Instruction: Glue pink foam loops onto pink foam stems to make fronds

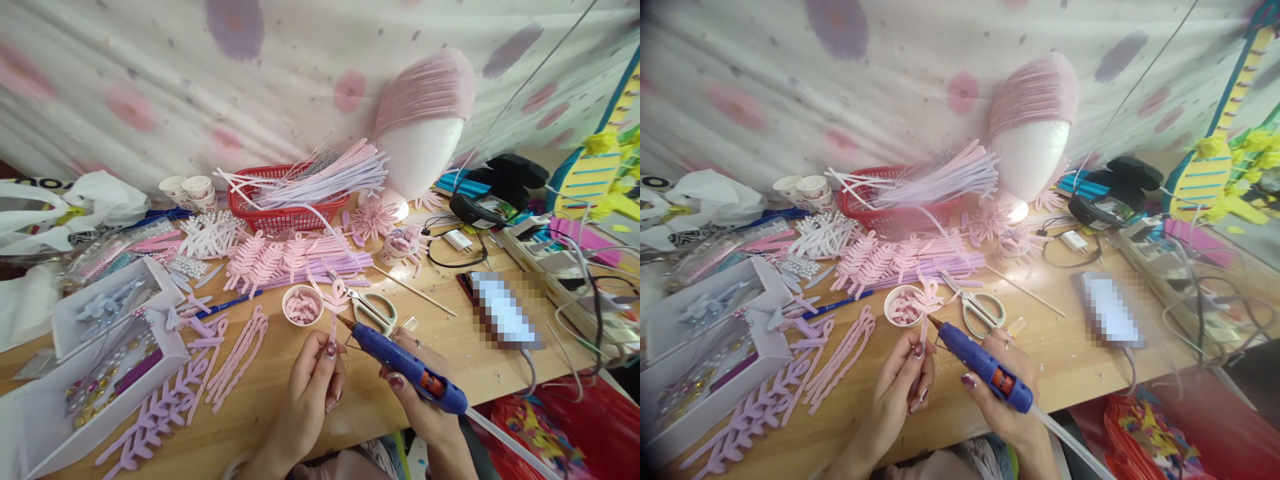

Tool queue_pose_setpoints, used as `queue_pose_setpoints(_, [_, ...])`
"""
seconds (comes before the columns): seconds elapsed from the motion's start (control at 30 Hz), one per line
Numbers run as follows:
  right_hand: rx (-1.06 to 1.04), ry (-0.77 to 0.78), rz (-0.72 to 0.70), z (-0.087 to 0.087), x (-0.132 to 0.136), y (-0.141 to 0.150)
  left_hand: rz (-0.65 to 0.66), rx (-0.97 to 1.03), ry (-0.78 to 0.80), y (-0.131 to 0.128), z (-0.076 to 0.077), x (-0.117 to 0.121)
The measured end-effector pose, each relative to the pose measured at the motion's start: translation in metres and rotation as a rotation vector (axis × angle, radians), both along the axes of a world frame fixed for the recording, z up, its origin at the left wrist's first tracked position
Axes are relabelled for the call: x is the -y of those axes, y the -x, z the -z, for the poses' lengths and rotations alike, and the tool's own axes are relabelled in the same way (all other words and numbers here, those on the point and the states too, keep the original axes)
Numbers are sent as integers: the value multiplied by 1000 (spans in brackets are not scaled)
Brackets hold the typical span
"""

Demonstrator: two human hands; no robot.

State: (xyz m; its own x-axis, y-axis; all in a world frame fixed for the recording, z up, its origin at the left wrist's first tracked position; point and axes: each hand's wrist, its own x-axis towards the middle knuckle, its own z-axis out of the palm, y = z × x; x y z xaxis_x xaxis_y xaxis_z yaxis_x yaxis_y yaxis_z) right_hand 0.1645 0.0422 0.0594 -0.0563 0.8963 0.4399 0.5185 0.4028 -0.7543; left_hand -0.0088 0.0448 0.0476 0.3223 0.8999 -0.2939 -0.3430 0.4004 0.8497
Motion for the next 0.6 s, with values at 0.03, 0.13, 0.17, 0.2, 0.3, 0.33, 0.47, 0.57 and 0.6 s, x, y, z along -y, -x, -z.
queue_pose_setpoints(0.03, [0,-1,2,0,0,0,0,2,0,0,1,0])
queue_pose_setpoints(0.13, [-6,6,0,2,0,-1,-2,7,-10,1,2,1])
queue_pose_setpoints(0.17, [-9,7,-3,2,0,-1,0,10,-12,1,2,1])
queue_pose_setpoints(0.2, [-10,9,-6,2,0,-1,1,13,-11,1,2,1])
queue_pose_setpoints(0.3, [-5,12,-20,1,1,-2,4,17,-3,0,1,2])
queue_pose_setpoints(0.33, [-4,17,-28,1,1,-2,3,14,-4,0,0,2])
queue_pose_setpoints(0.47, [-24,37,-61,-1,1,-4,-8,-17,-23,-1,0,2])
queue_pose_setpoints(0.57, [-33,54,-68,-1,1,-6,-23,-43,-43,0,2,1])
queue_pose_setpoints(0.6, [-30,66,-65,-1,1,-6,-30,-48,-48,0,2,0])
